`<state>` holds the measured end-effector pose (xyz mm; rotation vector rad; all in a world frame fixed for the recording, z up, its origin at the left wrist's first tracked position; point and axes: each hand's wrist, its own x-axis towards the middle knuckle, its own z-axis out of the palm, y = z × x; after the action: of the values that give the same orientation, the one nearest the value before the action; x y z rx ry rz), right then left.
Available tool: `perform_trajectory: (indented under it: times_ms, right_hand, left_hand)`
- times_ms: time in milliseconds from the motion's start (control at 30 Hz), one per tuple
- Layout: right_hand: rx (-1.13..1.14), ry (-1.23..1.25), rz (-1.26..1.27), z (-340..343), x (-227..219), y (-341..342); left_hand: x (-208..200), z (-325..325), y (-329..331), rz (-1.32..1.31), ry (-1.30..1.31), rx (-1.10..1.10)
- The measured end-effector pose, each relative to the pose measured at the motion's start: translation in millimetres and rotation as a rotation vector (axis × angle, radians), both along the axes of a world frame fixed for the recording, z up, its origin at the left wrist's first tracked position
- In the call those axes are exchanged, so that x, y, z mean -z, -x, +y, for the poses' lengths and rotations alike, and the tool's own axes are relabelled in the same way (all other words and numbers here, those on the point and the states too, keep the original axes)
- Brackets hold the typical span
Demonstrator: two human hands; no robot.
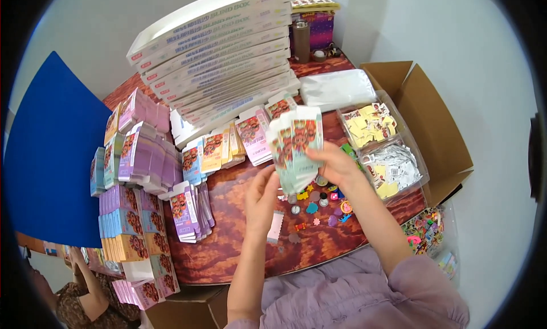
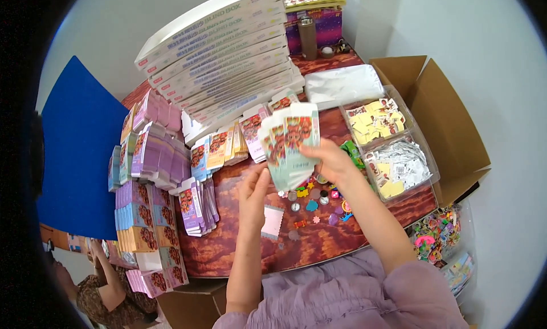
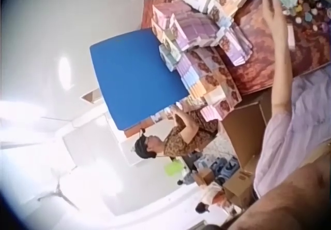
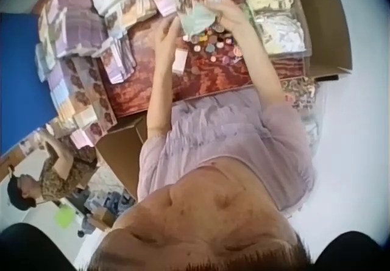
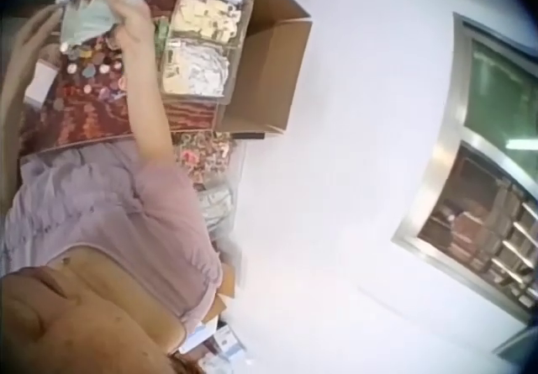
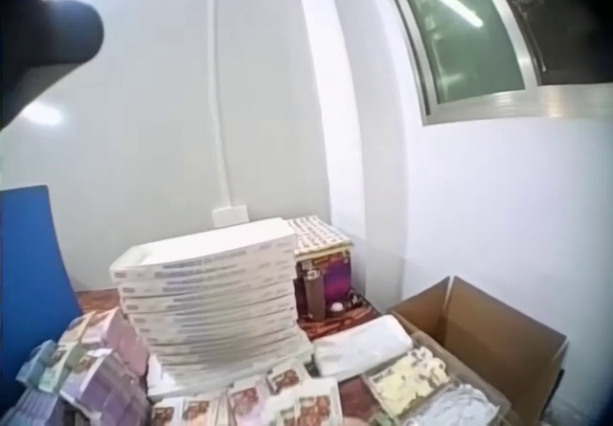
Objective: Packaging small stickers and printed cards into sets and placing them into a box.
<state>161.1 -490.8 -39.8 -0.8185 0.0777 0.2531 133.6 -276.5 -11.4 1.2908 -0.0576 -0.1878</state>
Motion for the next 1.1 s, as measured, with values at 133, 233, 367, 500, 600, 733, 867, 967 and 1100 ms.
perform_trajectory:
  times_ms: [133,233,367,500,600,733,867,967,1100]
  right_hand:
    - [-0.028,-0.117,0.073,31.1,19.6,38.1]
    - [0.037,-0.176,0.186,46.5,22.6,58.1]
    - [0.017,-0.235,0.261,69.0,25.5,72.2]
    - [-0.01,-0.279,0.309,87.6,31.2,81.9]
    - [-0.046,-0.321,0.376,94.2,34.5,86.7]
    - [-0.034,-0.29,0.386,106.7,28.3,89.7]
    - [-0.032,-0.234,0.316,123.3,27.3,92.9]
    - [-0.112,-0.28,0.261,142.4,35.5,99.4]
    - [-0.247,-0.481,0.297,156.3,39.2,110.3]
  left_hand:
    - [16.6,10.2,20.9,-0.073,-0.129,-0.053]
    - [18.6,19.0,37.5,-0.051,-0.164,-0.196]
    - [20.3,27.5,47.1,-0.051,-0.148,-0.357]
    - [19.7,33.5,59.9,-0.033,-0.007,-0.431]
    - [27.5,40.2,66.6,-0.022,0.092,-0.47]
    - [25.9,49.1,73.5,-0.026,0.101,-0.544]
    - [33.8,71.9,86.0,-0.036,-0.03,-0.551]
    - [35.9,83.8,101.9,-0.061,-0.008,-0.618]
    - [22.2,83.3,122.8,-0.076,0.011,-0.695]
